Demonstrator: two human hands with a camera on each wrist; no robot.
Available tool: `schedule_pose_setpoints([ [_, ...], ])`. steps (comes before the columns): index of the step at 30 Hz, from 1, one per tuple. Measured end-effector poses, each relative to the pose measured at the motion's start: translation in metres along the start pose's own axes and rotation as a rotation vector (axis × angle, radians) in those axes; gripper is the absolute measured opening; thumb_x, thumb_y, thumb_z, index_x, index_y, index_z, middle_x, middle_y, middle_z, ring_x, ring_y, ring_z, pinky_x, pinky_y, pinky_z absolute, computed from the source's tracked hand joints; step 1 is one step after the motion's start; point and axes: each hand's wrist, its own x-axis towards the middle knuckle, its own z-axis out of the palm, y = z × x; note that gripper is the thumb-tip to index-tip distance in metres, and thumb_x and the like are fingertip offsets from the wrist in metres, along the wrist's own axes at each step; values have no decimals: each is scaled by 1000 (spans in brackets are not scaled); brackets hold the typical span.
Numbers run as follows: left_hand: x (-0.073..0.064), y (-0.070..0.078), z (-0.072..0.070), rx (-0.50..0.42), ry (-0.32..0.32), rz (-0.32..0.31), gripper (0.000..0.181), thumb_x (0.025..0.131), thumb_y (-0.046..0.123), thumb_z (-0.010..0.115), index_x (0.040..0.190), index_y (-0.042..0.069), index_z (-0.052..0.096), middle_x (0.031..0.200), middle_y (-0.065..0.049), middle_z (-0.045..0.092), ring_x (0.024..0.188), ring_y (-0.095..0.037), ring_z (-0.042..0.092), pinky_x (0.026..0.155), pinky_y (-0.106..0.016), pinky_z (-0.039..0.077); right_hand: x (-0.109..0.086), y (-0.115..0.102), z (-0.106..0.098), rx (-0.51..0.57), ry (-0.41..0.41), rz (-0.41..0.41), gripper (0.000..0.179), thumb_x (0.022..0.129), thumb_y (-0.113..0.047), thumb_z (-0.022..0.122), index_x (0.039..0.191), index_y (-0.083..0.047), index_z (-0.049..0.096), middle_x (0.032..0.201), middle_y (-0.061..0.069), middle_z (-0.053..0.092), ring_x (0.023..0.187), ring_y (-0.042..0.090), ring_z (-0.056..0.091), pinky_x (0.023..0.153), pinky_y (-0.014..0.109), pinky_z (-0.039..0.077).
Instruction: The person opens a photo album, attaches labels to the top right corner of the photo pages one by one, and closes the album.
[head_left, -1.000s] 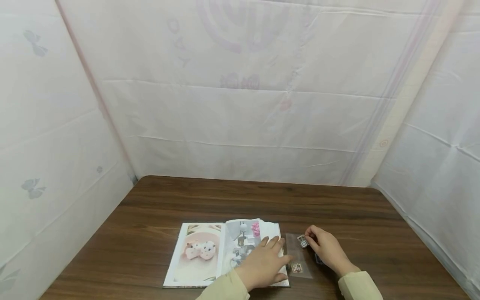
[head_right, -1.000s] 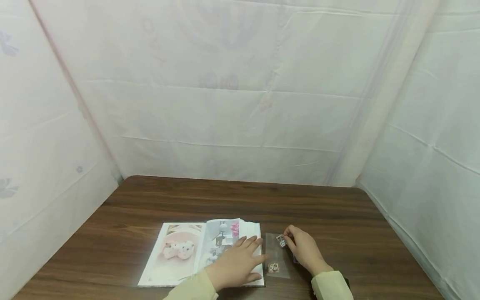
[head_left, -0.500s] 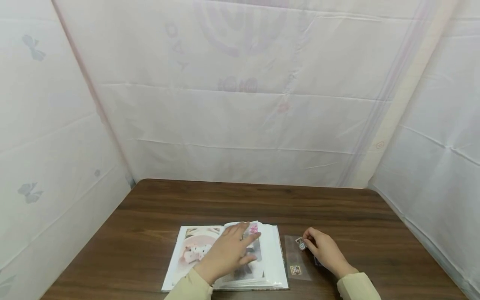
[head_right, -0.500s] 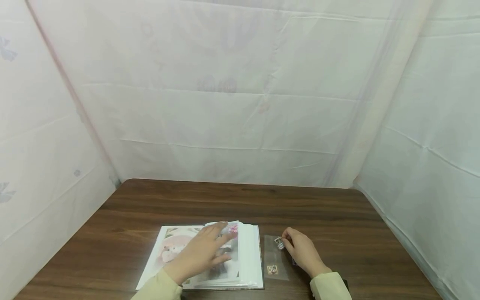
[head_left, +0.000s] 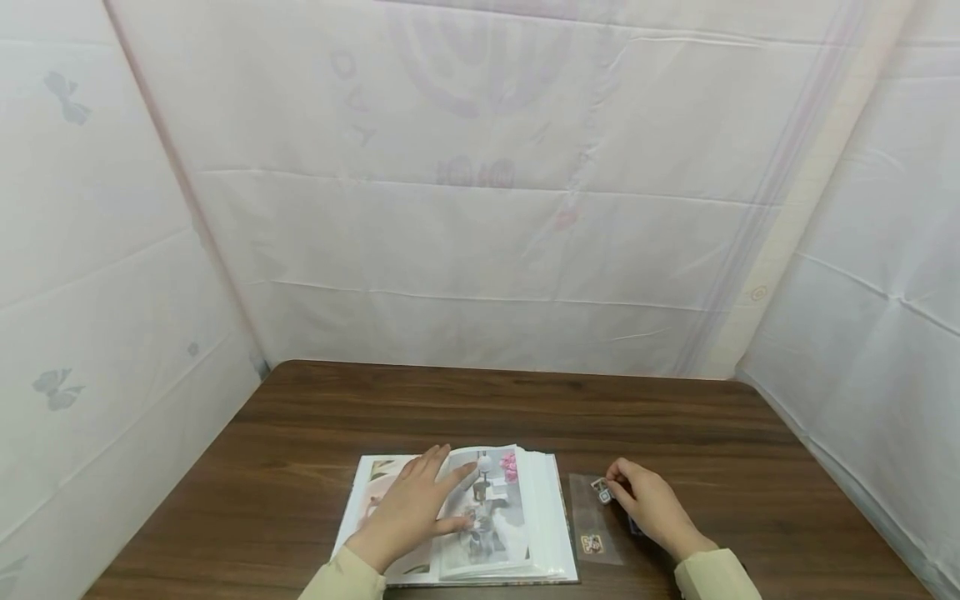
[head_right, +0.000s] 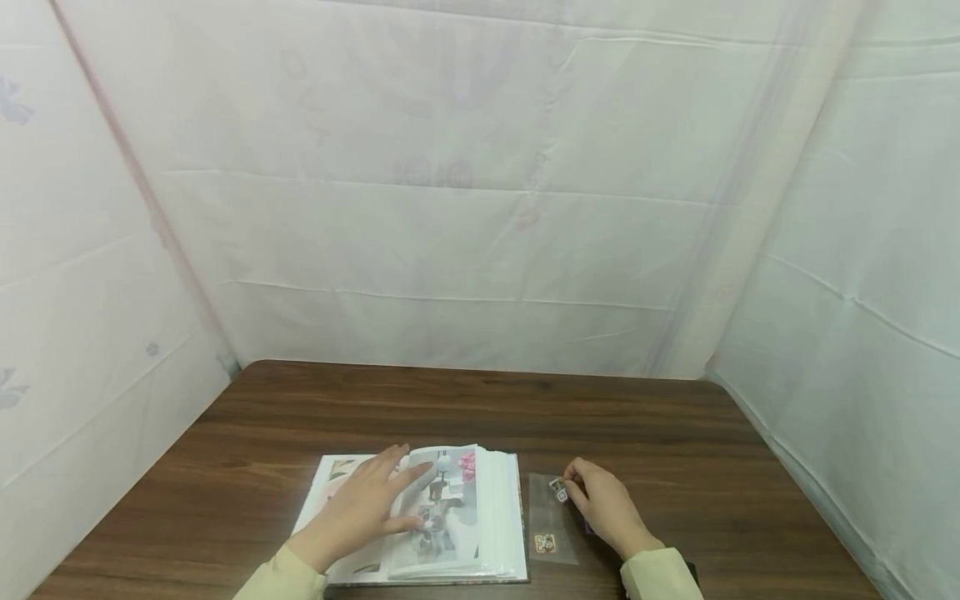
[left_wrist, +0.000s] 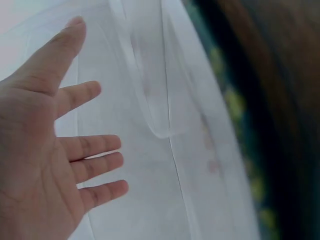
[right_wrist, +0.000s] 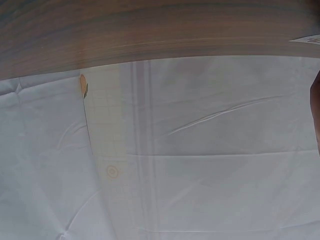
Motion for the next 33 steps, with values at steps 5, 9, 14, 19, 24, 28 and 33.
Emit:
schedule_pose_setpoints([
  [5,-7,-4,0,-14,-43,-7,74,70,65,53,130,22,46,134,-21,44,123,-37,43,97,-50,38,2,-1,1,16,-5,-1,9,85,-14,60,82,-20,54,69,-12,49,56,-1,39,52,16,35],
  [9,-15,-6,2,-9,-81,-17,85,68,72,46,130,15,47,133,-23,45,123,-37,43,96,-52,38,3,-1,2,20,-6,-1,9,85,-14,60,82,-20,54,69,-12,49,55,-1,39,52,16,36],
  [14,-20,-6,6,-4,-122,-18,93,67,74,44,131,6,45,132,-22,47,123,-35,44,94,-51,39,3,-1,2,16,-3,-7,10,85,-15,60,81,-21,54,70,-13,50,57,-2,39,53,16,36],
  [19,-18,0,7,-46,-130,-17,92,66,74,46,132,9,45,132,-19,48,121,-33,46,91,-52,42,2,2,-2,25,-10,-29,10,85,-15,60,81,-21,53,69,-12,49,56,-2,39,52,16,36],
  [24,-13,4,7,-64,-123,-22,90,66,74,47,132,13,45,131,-18,49,119,-33,48,90,-52,42,1,9,-10,36,-34,-74,7,86,-14,59,83,-19,54,68,-11,49,54,-3,38,50,16,36],
  [28,-9,6,6,-60,-121,-25,90,65,74,48,132,14,45,131,-18,49,119,-33,48,90,-51,42,3,13,-15,35,-64,-100,5,86,-18,58,84,-17,53,70,-12,51,57,-4,40,51,15,38],
  [33,-8,7,7,-78,-129,-38,91,64,74,48,133,15,45,131,-18,48,119,-33,48,91,-52,42,5,9,-20,31,-95,-139,5,86,-17,58,85,-17,53,72,-12,52,61,-4,42,56,16,40],
])
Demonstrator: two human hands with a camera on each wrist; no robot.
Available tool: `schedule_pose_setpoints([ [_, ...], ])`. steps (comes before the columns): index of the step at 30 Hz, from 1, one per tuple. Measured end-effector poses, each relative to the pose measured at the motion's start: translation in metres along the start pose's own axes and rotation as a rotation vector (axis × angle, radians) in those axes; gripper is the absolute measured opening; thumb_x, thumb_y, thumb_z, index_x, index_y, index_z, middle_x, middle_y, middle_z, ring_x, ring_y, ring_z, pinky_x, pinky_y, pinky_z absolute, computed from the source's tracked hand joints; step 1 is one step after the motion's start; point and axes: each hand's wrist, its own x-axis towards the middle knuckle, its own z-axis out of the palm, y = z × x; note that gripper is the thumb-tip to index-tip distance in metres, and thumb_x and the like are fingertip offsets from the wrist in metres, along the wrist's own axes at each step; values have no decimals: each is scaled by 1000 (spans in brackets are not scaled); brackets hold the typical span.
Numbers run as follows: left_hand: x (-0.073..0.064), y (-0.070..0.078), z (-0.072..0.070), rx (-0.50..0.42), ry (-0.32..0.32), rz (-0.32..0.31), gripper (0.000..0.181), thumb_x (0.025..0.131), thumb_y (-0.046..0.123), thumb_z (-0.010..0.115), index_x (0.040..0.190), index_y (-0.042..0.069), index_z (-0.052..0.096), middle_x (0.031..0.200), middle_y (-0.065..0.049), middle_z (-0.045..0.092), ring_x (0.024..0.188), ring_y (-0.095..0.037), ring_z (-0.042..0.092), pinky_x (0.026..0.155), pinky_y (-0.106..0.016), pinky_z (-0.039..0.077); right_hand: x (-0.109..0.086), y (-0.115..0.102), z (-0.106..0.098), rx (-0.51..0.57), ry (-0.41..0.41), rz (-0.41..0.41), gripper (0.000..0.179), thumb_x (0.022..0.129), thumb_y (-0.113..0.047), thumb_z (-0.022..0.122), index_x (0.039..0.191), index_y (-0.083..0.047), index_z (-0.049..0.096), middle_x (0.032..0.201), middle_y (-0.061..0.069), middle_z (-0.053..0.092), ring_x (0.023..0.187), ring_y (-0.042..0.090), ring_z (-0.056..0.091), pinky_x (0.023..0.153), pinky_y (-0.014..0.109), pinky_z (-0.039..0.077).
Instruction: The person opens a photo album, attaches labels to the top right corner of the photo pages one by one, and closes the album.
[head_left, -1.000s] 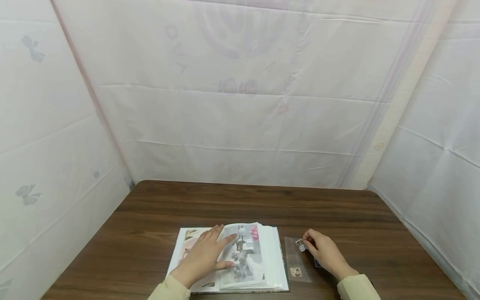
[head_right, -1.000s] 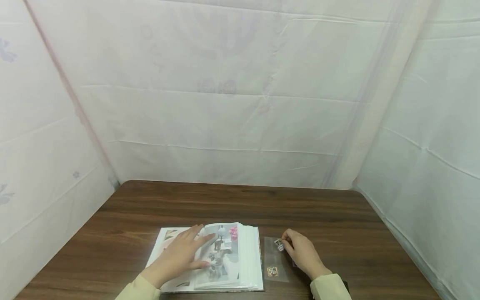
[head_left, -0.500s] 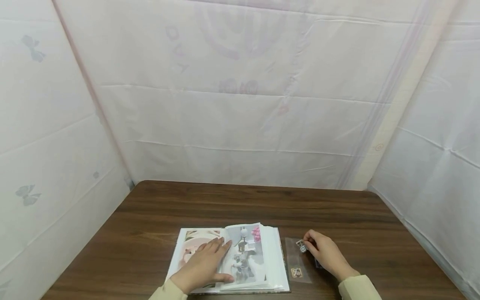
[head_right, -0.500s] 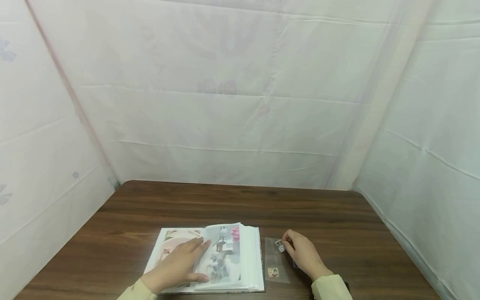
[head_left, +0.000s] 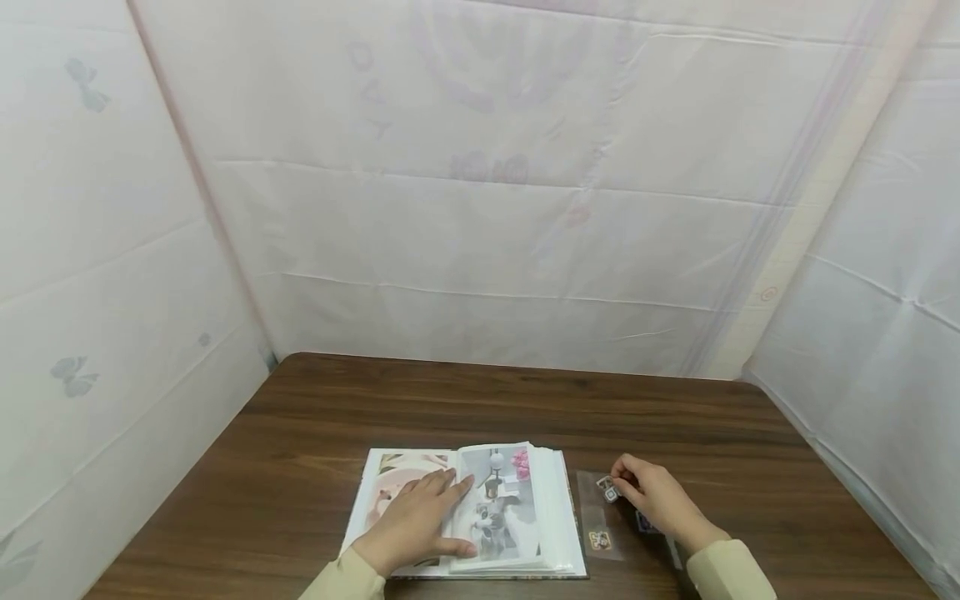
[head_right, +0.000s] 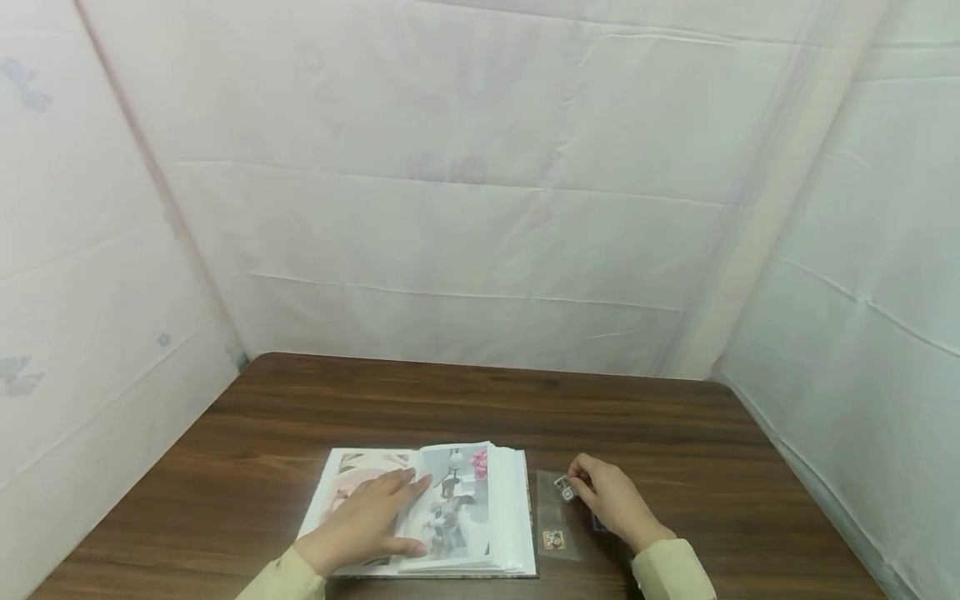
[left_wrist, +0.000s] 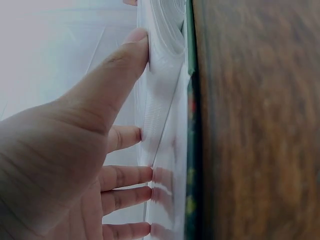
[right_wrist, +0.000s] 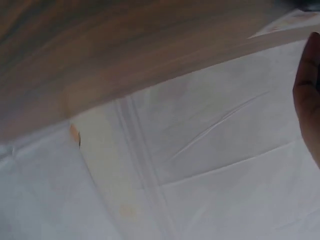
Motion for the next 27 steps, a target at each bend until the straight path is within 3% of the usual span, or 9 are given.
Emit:
schedule_pose_setpoints([
  [17,1,-2,1,6,7,5,91,64,74,49,133,15,45,131,-17,49,117,-33,49,89,-52,42,22,-32,0,20,-118,-118,5,87,-16,57,85,-18,53,69,-11,51,56,-2,41,50,16,38],
  [27,1,-2,5,35,8,6,91,63,76,47,133,17,45,130,-15,50,117,-31,49,89,-50,43,43,-55,-1,32,-125,-193,6,87,-19,57,82,-19,53,68,-11,52,57,-3,41,51,15,38],
])
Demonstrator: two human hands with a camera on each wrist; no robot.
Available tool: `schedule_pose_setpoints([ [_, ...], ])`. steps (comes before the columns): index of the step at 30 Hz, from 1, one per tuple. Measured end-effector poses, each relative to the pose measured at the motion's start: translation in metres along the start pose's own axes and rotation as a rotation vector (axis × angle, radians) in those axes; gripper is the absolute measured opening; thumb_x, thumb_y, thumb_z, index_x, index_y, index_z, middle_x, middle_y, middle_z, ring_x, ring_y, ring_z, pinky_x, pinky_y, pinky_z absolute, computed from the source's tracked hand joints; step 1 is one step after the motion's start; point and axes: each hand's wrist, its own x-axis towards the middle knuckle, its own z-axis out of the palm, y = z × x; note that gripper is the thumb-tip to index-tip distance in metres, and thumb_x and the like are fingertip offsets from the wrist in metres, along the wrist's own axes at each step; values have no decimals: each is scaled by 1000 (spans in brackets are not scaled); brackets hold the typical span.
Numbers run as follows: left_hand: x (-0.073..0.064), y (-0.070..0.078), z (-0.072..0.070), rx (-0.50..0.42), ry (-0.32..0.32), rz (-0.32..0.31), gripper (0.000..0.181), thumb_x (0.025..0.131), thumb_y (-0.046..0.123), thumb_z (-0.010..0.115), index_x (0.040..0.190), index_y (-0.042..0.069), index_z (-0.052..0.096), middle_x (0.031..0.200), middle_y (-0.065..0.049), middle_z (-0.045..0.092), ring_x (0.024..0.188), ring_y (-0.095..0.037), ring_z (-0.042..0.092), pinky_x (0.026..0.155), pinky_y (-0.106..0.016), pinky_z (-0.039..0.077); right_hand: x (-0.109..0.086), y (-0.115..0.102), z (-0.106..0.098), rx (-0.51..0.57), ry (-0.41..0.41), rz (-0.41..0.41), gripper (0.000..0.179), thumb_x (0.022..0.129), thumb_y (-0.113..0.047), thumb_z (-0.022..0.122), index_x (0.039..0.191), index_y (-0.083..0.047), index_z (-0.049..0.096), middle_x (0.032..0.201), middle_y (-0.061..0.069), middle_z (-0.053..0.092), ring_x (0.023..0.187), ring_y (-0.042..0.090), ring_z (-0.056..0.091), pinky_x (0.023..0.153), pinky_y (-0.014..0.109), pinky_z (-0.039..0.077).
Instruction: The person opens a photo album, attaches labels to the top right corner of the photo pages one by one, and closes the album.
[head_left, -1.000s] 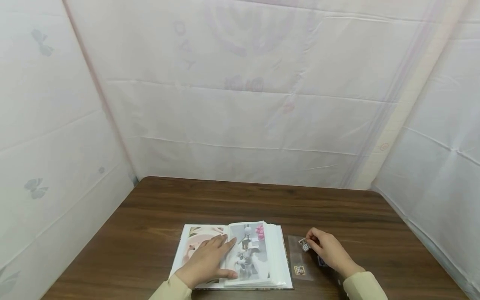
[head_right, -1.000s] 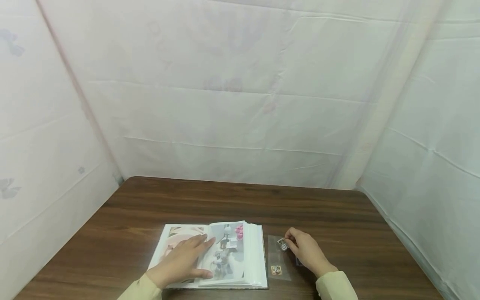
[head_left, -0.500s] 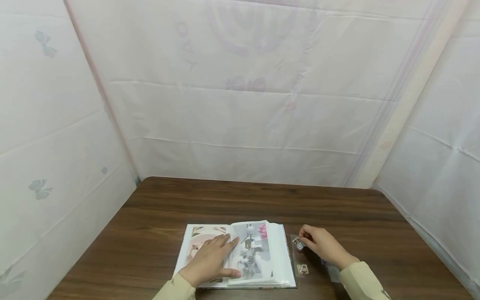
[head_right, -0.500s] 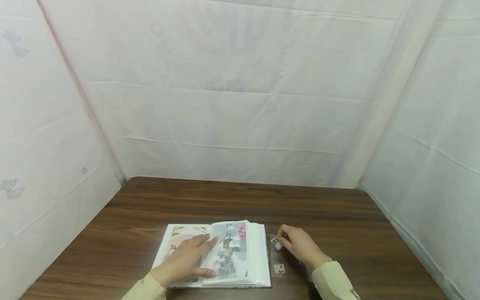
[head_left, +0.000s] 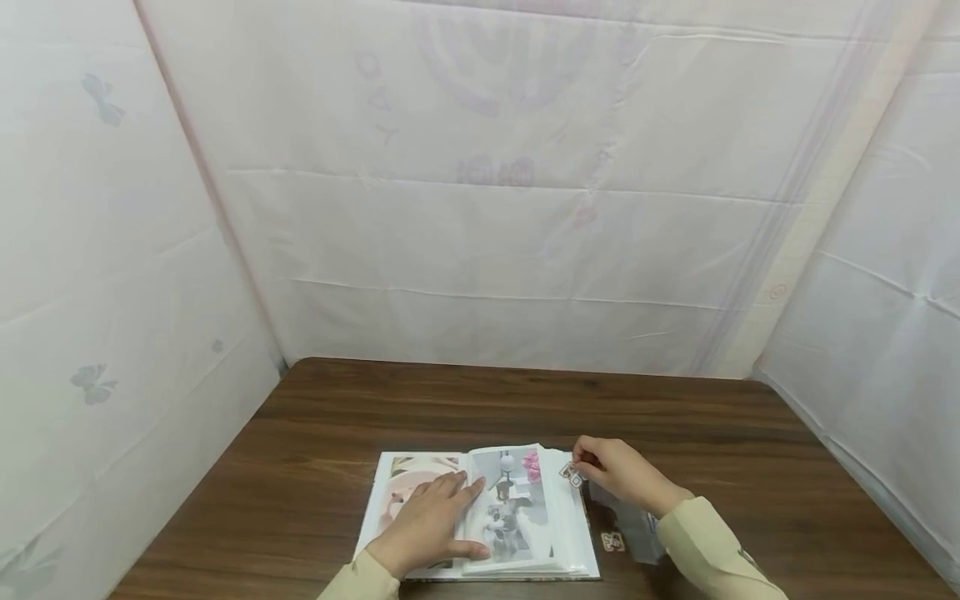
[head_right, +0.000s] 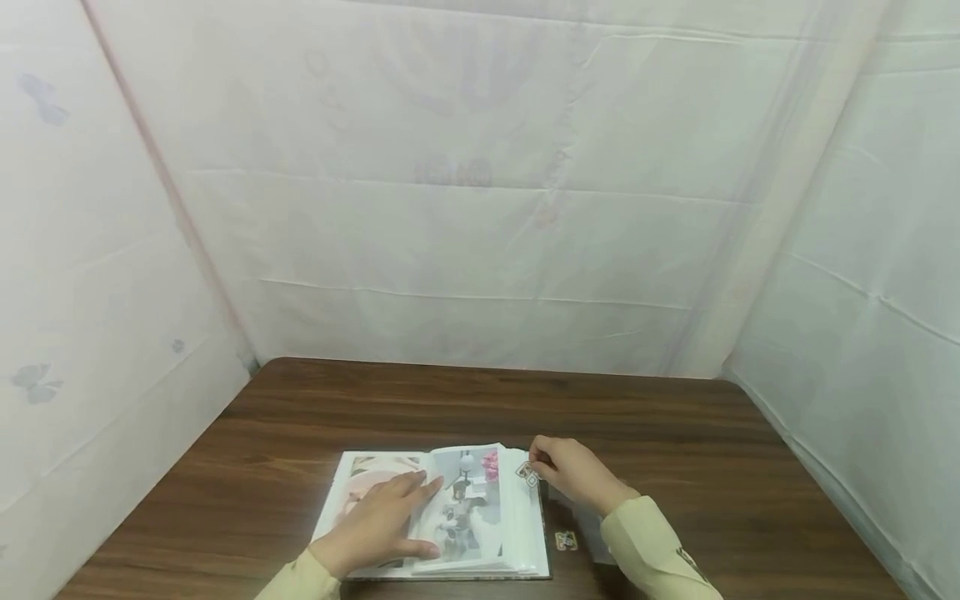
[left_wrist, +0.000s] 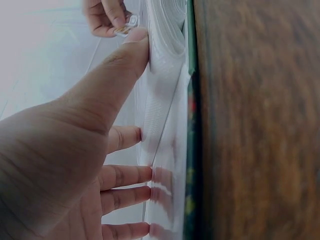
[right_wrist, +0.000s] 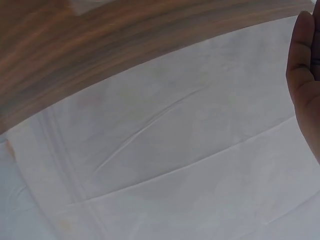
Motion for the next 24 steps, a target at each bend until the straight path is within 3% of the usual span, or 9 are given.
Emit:
schedule_pose_setpoints([
  [5,1,1,0,19,5,2,89,64,75,48,132,17,46,130,-14,51,118,-29,50,89,-48,43,11,-7,2,6,-14,-46,7,88,-20,56,82,-18,53,67,-7,55,56,-4,40,50,16,38],
  [10,1,4,1,17,3,-5,90,64,75,49,133,17,45,130,-14,51,118,-29,49,89,-49,43,20,-16,5,46,-42,-29,7,89,-22,55,83,-19,53,70,-2,58,55,-3,40,49,16,38],
  [24,3,8,0,24,-16,1,90,63,75,49,133,18,45,130,-14,51,117,-29,50,88,-49,44,56,-42,12,26,-84,-126,6,90,-19,53,85,-16,55,69,-3,60,56,-3,46,54,15,41],
])
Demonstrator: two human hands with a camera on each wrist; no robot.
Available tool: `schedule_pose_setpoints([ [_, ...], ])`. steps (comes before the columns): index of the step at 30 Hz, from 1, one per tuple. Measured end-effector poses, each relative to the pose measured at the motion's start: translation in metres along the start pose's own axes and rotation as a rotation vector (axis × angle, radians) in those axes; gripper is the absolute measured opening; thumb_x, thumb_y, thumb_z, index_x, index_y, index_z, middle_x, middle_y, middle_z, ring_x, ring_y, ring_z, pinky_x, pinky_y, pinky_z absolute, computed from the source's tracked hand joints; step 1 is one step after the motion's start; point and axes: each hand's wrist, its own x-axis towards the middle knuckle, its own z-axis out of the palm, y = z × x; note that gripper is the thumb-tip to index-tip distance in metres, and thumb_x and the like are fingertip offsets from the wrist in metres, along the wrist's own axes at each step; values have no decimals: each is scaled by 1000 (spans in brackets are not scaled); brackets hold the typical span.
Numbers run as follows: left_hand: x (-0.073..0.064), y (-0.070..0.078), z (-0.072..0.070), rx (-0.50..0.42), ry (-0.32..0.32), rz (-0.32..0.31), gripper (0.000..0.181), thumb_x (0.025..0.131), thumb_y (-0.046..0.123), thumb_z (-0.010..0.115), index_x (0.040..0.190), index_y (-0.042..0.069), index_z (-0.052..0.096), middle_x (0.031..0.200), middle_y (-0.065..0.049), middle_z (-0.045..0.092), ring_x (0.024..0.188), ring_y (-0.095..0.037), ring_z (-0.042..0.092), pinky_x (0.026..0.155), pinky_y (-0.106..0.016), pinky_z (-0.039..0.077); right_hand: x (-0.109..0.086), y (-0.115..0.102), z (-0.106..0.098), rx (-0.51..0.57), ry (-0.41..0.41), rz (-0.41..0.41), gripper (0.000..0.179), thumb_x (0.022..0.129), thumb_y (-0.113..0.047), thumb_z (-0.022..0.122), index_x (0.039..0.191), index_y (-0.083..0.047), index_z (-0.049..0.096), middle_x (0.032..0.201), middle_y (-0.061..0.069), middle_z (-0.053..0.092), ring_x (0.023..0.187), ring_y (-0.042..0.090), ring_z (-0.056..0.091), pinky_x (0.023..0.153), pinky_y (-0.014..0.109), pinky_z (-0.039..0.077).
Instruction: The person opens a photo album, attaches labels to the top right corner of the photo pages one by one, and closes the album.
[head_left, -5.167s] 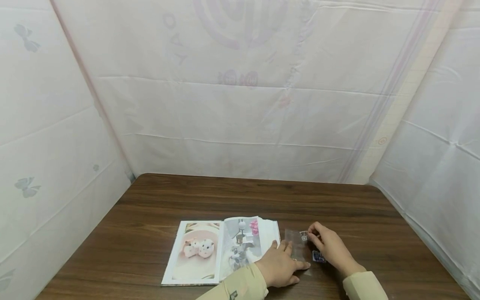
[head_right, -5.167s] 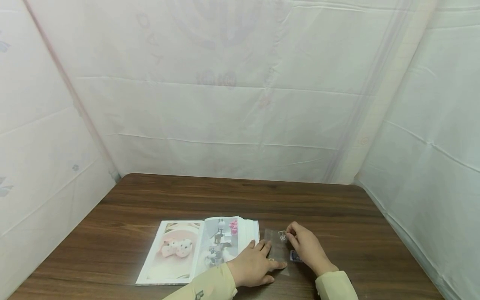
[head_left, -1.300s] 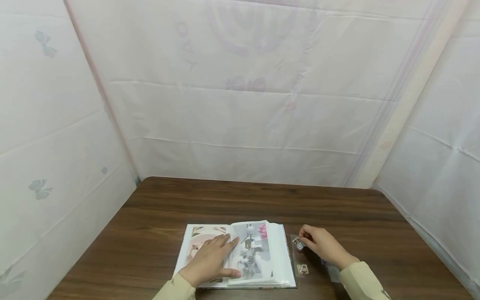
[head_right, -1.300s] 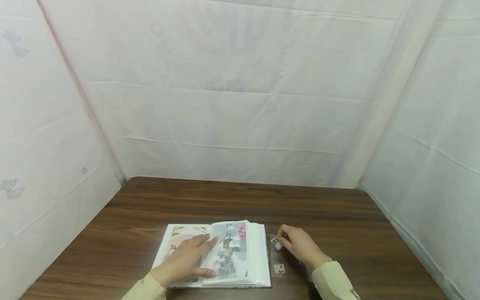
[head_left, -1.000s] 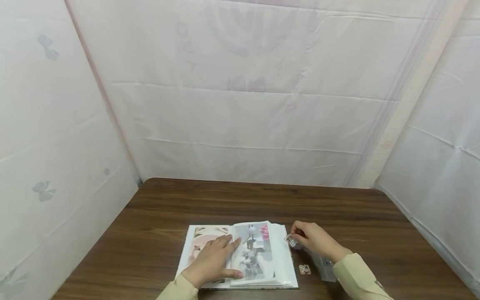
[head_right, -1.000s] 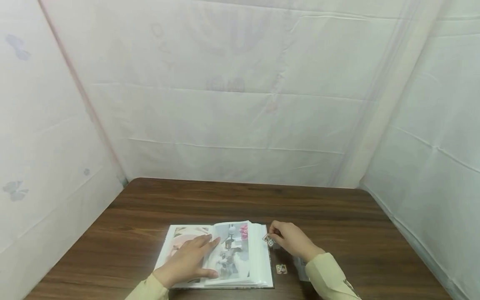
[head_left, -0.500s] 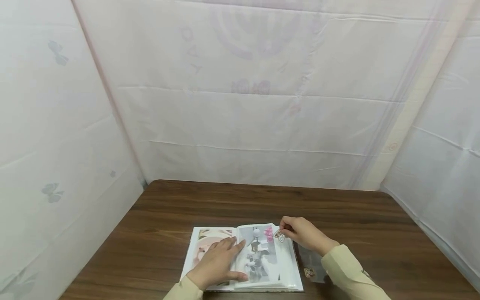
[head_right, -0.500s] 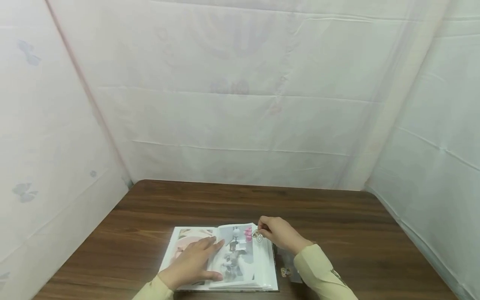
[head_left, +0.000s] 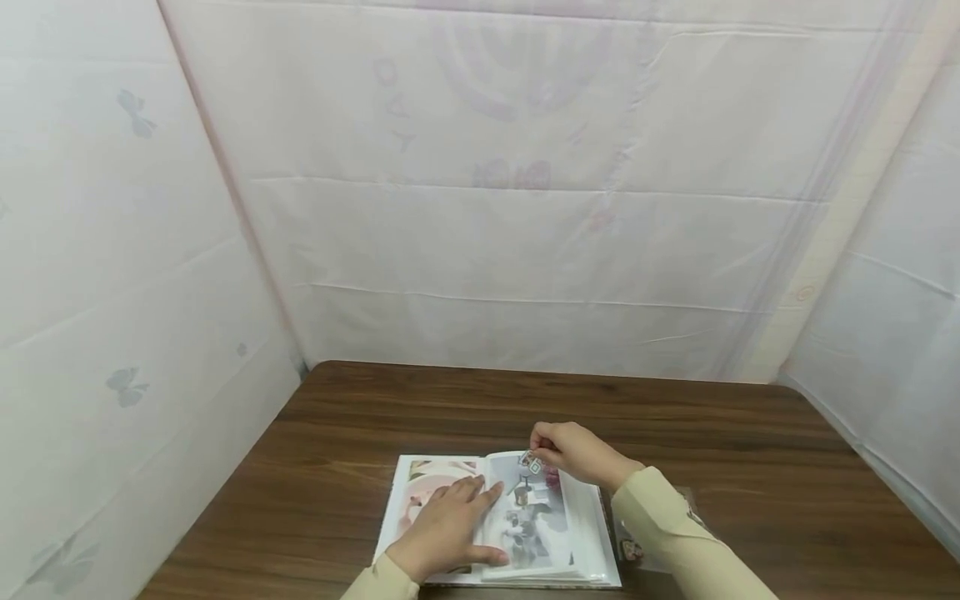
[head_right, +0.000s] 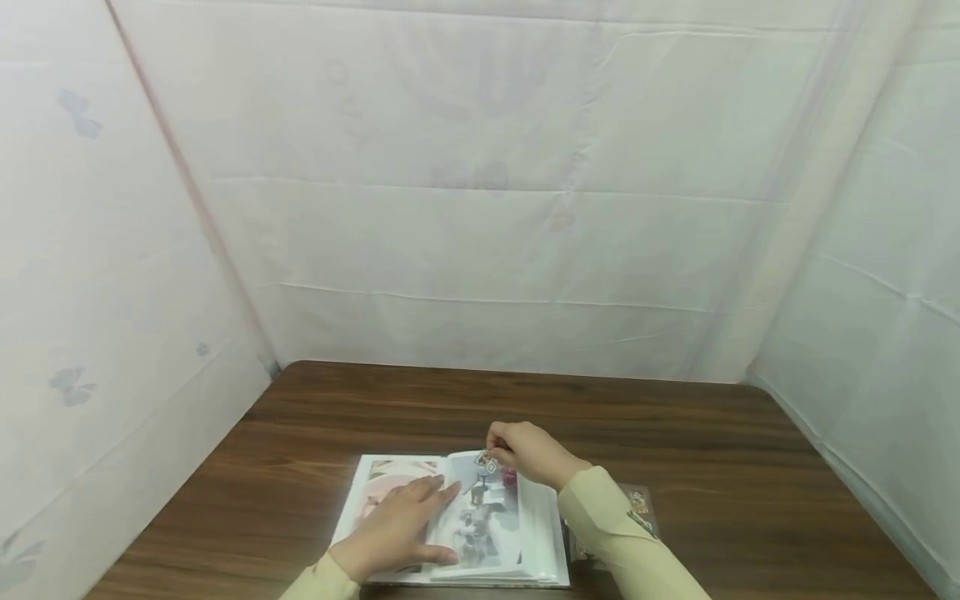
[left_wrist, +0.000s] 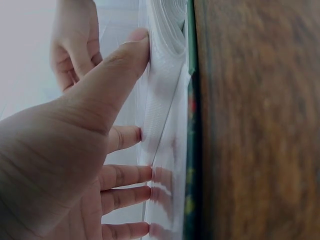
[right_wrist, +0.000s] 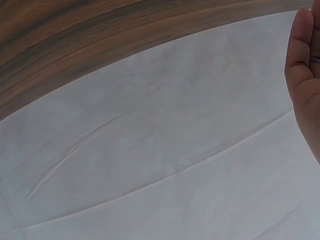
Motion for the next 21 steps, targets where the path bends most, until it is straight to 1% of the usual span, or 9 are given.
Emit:
schedule_pose_setpoints([
  [3,0,0,0,6,1,2,90,64,75,48,133,18,44,130,-13,51,117,-29,50,88,-48,44,7,-4,3,-6,-15,1,6,90,-20,53,85,-17,55,68,-4,58,55,-2,46,54,16,41],
  [9,-1,0,-1,6,-16,-6,90,64,75,49,134,18,44,131,-13,50,117,-29,50,89,-48,44,21,-12,11,48,-73,22,5,90,-19,52,88,-16,54,71,-1,58,45,5,47,43,18,43],
  [12,-2,-2,-1,2,-21,-8,90,64,75,49,134,18,44,131,-13,50,118,-29,49,89,-48,44,30,-14,16,18,-78,7,5,90,-20,52,87,-16,54,72,-3,58,50,2,45,47,16,43],
  [15,-3,-3,-1,7,-11,-6,90,64,75,48,133,18,44,131,-13,50,117,-29,50,88,-48,44,41,-17,19,-24,-74,-19,6,91,-21,51,86,-17,53,72,-6,56,57,0,43,54,16,40],
  [17,-5,-5,0,12,4,1,90,64,76,47,133,18,45,130,-14,51,116,-30,50,87,-49,44,49,-19,21,-18,-91,-14,7,91,-22,51,85,-18,53,70,-7,54,58,0,42,55,16,39],
  [21,-6,-6,0,14,12,6,90,64,76,47,133,18,45,130,-14,51,116,-30,50,86,-50,45,60,-23,24,14,-133,4,8,91,-21,51,83,-17,51,70,-10,49,59,2,42,55,16,38],
])
